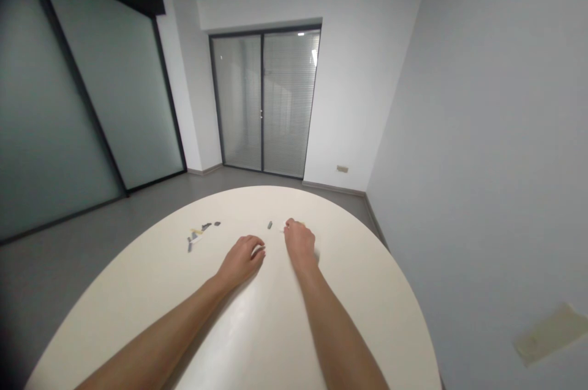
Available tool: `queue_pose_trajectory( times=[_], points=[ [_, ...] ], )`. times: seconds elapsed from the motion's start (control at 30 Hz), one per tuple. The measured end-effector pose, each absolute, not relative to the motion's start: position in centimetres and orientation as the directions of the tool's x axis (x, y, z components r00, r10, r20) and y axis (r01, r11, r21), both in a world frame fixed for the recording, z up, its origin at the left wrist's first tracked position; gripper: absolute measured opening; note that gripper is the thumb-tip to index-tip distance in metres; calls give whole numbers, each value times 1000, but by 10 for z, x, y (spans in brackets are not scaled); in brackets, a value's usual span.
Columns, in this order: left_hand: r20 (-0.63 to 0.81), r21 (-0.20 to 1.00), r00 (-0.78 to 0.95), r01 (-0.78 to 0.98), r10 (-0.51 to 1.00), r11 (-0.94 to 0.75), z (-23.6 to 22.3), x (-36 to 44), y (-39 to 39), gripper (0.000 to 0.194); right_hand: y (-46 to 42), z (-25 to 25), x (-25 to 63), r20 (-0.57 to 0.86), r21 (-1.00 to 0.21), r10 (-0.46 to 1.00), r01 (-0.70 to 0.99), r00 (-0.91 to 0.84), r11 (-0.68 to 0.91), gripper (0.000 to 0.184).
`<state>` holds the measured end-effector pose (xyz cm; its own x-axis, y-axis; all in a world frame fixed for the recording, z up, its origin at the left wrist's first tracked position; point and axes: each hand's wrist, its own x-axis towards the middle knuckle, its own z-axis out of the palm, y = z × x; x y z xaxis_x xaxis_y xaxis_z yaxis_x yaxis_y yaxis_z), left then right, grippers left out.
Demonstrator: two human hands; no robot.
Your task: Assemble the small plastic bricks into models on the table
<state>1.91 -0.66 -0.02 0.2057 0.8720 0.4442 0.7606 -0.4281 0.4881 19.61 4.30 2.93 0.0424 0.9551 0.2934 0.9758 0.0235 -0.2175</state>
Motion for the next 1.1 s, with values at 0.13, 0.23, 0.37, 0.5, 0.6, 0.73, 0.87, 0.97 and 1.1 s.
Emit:
queue_pose_trajectory(
  times=[0.13,0.23,0.37,0.5,0.6,0.73,0.87,0.97,1.1],
  points=[
    [435,489,207,763,876,-423,0,19,-7,16,44,24,195,315,-235,949,971,33,44,25],
    [435,483,208,768,876,-422,1,19,-8,16,44,20,195,314,-250,949,967,40,42,26],
    [434,479,209,771,876,-421,2,19,-8,17,43,18,196,310,-257,949,966,54,29,26],
    [429,478,206,774,880,-414,2,18,-8,17,43,16,196,299,-262,953,965,54,28,26],
    [431,480,207,772,879,-417,2,18,-8,18,44,14,195,295,-263,954,964,51,29,26],
    [429,494,200,765,881,-414,2,18,-8,18,45,12,196,299,-249,953,968,53,24,26],
    [425,502,200,760,883,-414,2,19,-8,18,45,12,196,294,-252,955,967,42,35,27],
    [425,502,200,760,883,-414,2,19,-8,19,45,12,197,286,-254,957,966,40,36,27],
    [418,504,194,763,888,-404,3,21,-8,19,45,12,197,293,-253,955,967,43,35,29]
  ],
)
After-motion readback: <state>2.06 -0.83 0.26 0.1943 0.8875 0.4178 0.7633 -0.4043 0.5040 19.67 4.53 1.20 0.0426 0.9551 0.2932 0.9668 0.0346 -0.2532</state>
